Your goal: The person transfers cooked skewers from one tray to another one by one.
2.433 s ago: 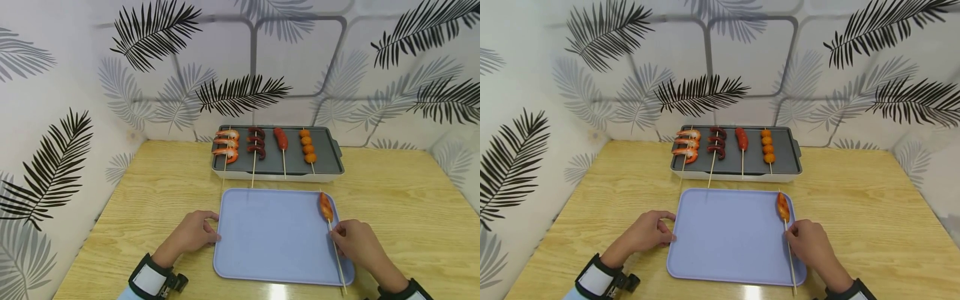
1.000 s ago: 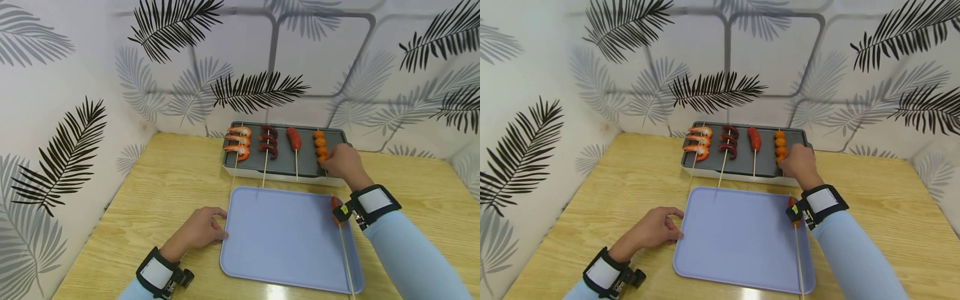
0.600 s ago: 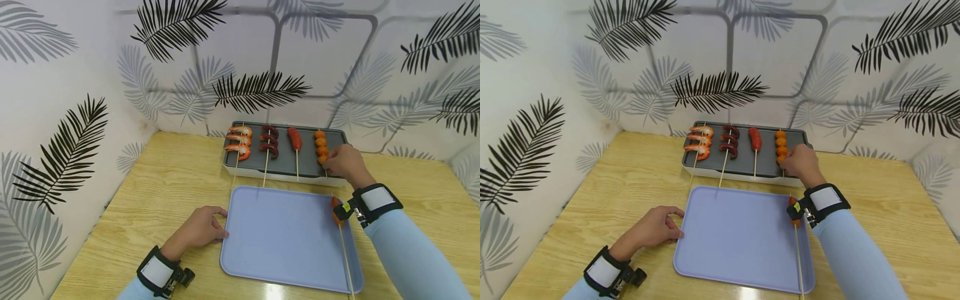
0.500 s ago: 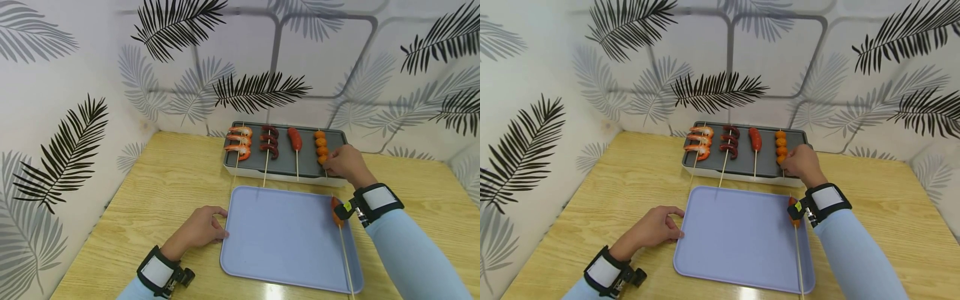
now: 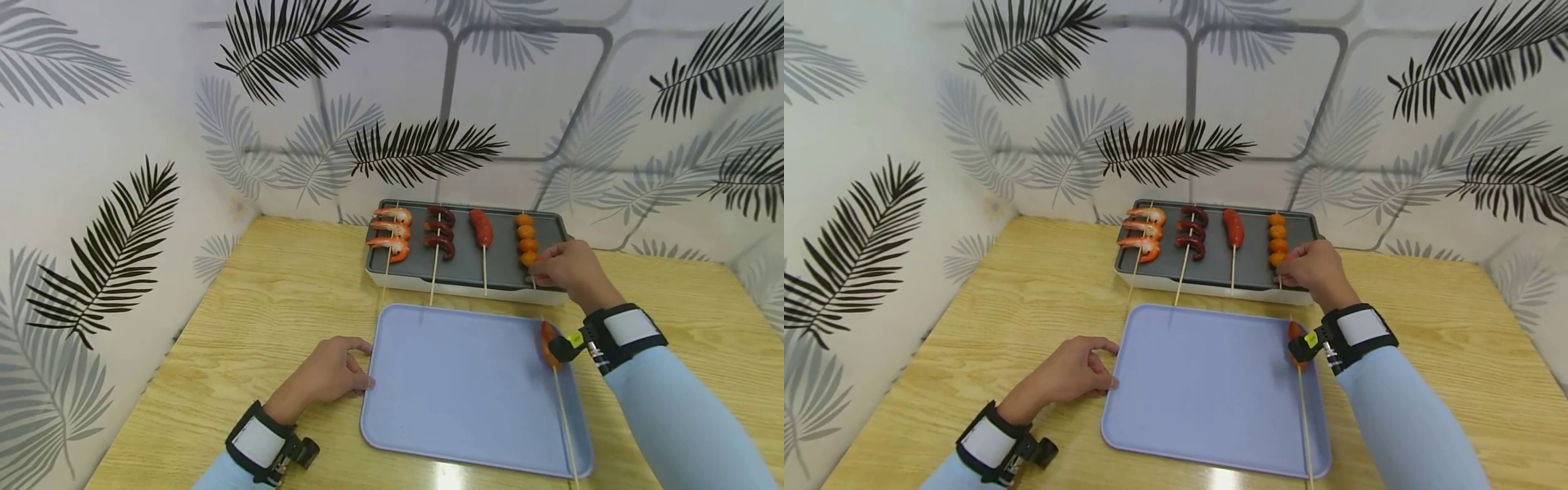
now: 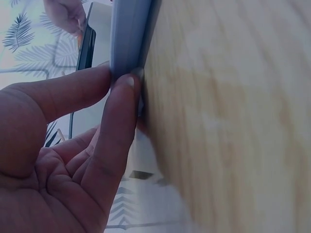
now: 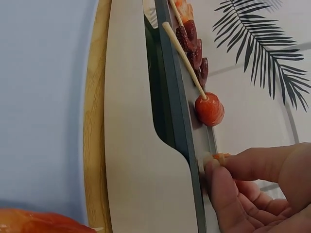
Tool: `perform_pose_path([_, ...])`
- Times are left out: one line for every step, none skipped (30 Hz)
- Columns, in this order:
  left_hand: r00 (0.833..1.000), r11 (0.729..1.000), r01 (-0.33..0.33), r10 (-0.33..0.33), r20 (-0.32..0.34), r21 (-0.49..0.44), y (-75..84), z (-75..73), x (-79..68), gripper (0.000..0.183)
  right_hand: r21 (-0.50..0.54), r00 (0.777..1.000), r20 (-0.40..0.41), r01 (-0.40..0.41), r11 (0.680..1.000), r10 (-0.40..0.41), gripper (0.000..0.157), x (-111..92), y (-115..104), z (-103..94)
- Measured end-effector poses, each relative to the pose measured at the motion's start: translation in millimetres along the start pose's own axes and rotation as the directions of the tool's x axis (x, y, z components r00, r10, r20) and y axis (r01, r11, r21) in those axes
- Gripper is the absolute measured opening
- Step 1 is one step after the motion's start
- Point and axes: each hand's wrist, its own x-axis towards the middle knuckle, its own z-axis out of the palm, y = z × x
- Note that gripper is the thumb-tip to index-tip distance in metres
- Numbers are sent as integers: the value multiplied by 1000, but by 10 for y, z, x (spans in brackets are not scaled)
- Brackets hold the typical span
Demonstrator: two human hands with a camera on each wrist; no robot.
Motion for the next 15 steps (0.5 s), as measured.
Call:
perform_pose_path([1000,1000,1,-1,-1,1,-2,0,0,47,11,1000,-3,1,1000,-1,26,-4,-1,2])
perform_pose_path([1000,1000,3,-3,-3,1,-3,-1,-1,47,26,1000,-8,0,1000,0,27,-9,-4,3])
perform_pose_path([1000,1000,4,-4,-3,1,-4,-1,-1,47,40,1000,-16,0,999,0,28,-17,-7,5])
perform_pose_path([1000,1000,4,-4,-4,0,-5,-1,-2,47,44,1000,-26,5,999,-4,28,-28,-9,6])
perform_pose_path([1000,1000,3,-3,-3,-2,-4,0,-3,47,48,999,-38,6,999,-5,29,-40,-9,9])
perform_pose_path([1000,1000,3,-3,-3,-2,-2,1,-4,47,51,999,-50,7,999,-4,31,-55,-8,13])
perform_pose_path([1000,1000,2,-2,-2,-4,-1,3,-5,47,51,998,-65,6,999,-3,32,-71,-5,17])
perform_pose_path([1000,1000,2,-2,-1,-5,2,4,-6,47,52,997,-78,10,999,-6,33,-89,0,22])
perform_pose_path([1000,1000,1,-1,-1,-5,4,5,-8,47,52,996,-89,14,999,-10,34,-108,6,26])
perform_pose_path([1000,1000,1,-1,-1,-4,6,6,-10,47,53,995,-100,18,998,-12,34,-127,13,31])
perform_pose_path([1000,1000,1,-1,-1,-3,8,7,-11,47,51,994,-110,19,999,-13,34,-145,19,35])
perform_pose_path([1000,1000,3,-3,-2,-2,11,7,-12,47,46,992,-122,26,999,-20,33,-165,24,38])
perform_pose_path([1000,1000,4,-4,-2,-3,12,7,-12,47,47,991,-131,33,998,-27,32,-186,26,40])
perform_pose_path([1000,1000,5,-5,-3,-2,14,7,-13,47,55,990,-136,43,998,-36,31,-212,27,40])
perform_pose_path([1000,1000,6,-6,-4,-1,15,7,-13,47,61,989,-142,55,997,-46,29,-241,28,40])
